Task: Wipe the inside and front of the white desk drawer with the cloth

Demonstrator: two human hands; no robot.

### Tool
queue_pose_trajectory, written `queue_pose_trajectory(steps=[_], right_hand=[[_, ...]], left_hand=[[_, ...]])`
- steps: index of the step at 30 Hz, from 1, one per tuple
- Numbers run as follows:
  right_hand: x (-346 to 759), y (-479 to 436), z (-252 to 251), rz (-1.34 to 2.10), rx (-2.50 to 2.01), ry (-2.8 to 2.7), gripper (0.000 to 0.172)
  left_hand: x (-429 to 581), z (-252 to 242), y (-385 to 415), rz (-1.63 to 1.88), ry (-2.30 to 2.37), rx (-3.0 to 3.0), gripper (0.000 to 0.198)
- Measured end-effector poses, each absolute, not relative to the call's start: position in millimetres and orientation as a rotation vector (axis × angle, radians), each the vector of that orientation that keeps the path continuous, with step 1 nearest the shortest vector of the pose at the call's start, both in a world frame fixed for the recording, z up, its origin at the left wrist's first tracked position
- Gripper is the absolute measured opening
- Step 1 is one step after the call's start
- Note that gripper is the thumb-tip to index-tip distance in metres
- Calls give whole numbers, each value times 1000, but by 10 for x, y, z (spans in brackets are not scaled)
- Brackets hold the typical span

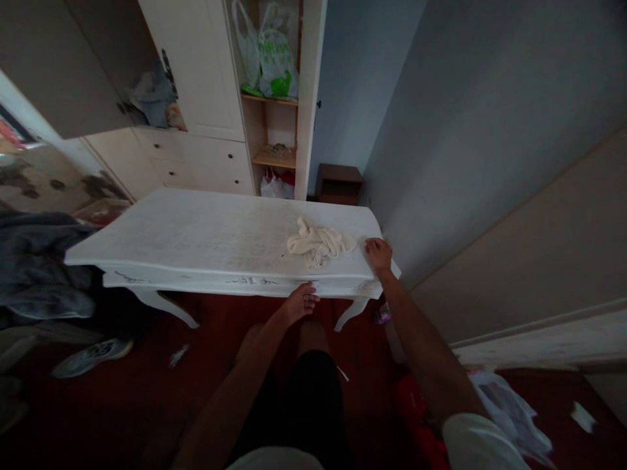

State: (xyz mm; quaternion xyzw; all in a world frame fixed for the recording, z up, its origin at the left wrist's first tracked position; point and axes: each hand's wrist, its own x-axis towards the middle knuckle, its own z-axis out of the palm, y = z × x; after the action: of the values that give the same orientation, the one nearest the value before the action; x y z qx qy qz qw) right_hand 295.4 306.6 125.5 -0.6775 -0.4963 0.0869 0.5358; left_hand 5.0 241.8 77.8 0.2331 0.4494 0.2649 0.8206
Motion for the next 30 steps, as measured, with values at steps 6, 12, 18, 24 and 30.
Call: queue_pose_trajectory(steps=[6,12,18,24,30], right_hand=[[2965,3099,1205,230,-1601,-1158,36],[2963,3119,1210,229,-1598,-1152,32],[2961,3132,1235,217,-1634,-1139,30],[2965,3122,1227,227,-1630,-1138,31],[2972,3100,1209,227,-1603,-1162,32]], left_hand=[[164,798,2517,529,909,371,30],[219,743,2519,599,933,351,27],[225,704,2289,608,966,376,32],[175,615,1818,655,945,313,33],[38,588,1402,652,867,228,23]])
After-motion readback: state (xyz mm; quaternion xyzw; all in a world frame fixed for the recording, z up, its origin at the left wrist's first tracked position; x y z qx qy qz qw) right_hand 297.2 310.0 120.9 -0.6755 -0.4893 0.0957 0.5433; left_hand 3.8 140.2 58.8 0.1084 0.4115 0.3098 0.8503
